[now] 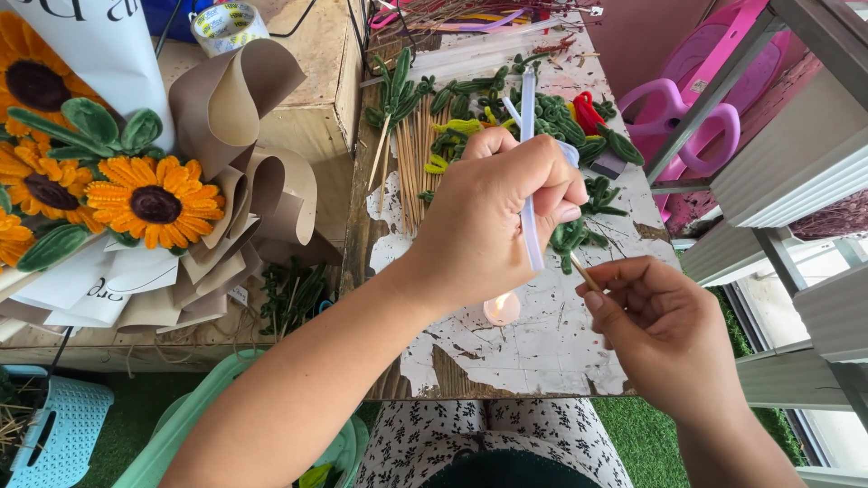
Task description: Assembling green fuzzy stems into a decorative cactus shape using a candle to melt adhesive for joining parts.
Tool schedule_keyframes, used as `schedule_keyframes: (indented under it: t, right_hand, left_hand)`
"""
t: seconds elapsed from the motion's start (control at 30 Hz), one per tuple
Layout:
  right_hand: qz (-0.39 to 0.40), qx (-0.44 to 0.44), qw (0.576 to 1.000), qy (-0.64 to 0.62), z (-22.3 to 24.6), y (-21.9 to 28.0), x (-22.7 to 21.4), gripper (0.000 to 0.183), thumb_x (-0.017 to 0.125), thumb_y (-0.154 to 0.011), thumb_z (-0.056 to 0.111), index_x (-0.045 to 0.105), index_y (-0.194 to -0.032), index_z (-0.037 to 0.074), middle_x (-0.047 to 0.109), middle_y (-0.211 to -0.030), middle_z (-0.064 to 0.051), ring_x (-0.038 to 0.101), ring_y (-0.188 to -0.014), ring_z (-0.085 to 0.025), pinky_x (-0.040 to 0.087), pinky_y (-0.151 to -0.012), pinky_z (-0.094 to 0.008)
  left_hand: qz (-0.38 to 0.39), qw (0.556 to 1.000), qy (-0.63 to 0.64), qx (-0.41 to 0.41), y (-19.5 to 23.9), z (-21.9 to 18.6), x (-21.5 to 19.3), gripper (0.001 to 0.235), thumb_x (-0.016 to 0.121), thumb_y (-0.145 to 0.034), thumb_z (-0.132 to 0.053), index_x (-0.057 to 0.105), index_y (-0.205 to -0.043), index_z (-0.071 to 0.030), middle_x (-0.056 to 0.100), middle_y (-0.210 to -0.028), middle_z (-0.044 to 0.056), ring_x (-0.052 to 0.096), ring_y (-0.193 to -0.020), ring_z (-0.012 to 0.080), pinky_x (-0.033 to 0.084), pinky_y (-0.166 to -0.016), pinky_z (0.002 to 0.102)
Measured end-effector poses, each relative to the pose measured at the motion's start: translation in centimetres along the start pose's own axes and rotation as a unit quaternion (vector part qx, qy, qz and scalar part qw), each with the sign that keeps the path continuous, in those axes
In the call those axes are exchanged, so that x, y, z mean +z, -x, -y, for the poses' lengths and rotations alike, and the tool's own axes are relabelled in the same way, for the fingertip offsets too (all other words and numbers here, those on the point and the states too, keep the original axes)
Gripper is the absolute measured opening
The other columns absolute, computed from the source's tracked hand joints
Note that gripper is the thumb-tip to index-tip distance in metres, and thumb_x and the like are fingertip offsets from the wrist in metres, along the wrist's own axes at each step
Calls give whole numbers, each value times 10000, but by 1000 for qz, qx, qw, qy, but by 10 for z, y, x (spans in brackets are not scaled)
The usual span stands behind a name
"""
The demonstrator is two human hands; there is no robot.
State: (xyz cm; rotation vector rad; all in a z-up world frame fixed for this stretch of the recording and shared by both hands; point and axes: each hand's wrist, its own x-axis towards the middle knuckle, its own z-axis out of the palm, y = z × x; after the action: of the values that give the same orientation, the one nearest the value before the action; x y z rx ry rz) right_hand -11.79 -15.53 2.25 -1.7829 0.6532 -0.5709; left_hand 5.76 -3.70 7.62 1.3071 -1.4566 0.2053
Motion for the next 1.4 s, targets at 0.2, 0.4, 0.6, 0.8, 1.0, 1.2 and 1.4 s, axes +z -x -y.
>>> schedule_keyframes:
  t: [0.2, 0.4, 0.6, 0.8, 1.0, 1.2, 1.4]
  right_hand:
    - [-33, -34, 999, -26, 13, -2, 11, 286, 806, -840, 77, 689, -1085, -13, 751, -789, -115, 609, -629, -85, 466, -556, -188]
    - [-113, -80, 985, 105, 7, -3, 22, 262, 889, -831, 147, 787, -1044, 33, 754, -829, -45, 577, -676, -34, 484, -591, -170]
    - [-114, -143, 965, 189, -2, -5, 15, 123, 849, -937, 177, 792, -944, 69, 524, -551, 33, 376, -558, -29, 298, -515, -209]
    - [-77, -245, 940, 226, -11, -4, 11, 128, 846, -924, 112, 772, -905, 10, 626, -612, -5, 417, -557, -35, 344, -527, -205]
    - [-94, -367, 879, 289, -21, -7, 0, 183, 866, -959, 31, 734, -836, 1, 706, -740, -38, 550, -597, -66, 379, -516, -232]
    - [-70, -186, 949, 246, -26, -11, -4, 144, 832, -930, 163, 776, -1002, 52, 710, -737, 3, 502, -596, -45, 423, -596, -222]
    - [-25, -42, 989, 137, -26, -22, -8, 137, 767, -967, 204, 768, -906, 82, 459, -587, 45, 325, -556, -49, 244, -505, -235]
  left_hand:
    - [-94, 995, -7, 13, 9, 6, 14, 324, 594, -933, 64, 371, -833, -149, 652, -859, -40, 719, -824, 176, 434, -942, 381]
    - [-138, 990, -3, 1, 16, 6, 18, 334, 590, -967, 60, 352, -844, -139, 711, -925, 22, 737, -892, 173, 451, -979, 394]
    - [-100, 995, -16, -18, 14, 5, 7, 359, 606, -842, 128, 381, -820, -151, 662, -820, -6, 712, -841, 161, 448, -924, 380]
    - [12, 998, 43, -46, -3, 15, -7, 310, 457, -647, 143, 325, -751, -117, 424, -623, -5, 513, -670, 146, 379, -623, 248]
    - [23, 995, 59, -74, -11, 27, -1, 340, 560, -724, 89, 312, -721, -143, 549, -632, 3, 595, -651, 117, 502, -570, 250]
    - [40, 996, 47, -59, -9, 31, 8, 337, 557, -722, 105, 330, -732, -144, 569, -645, -15, 614, -640, 110, 506, -568, 242]
    - [77, 997, 27, -15, -15, 21, 9, 249, 492, -665, 65, 376, -743, -141, 523, -616, -37, 447, -556, 144, 370, -564, 271]
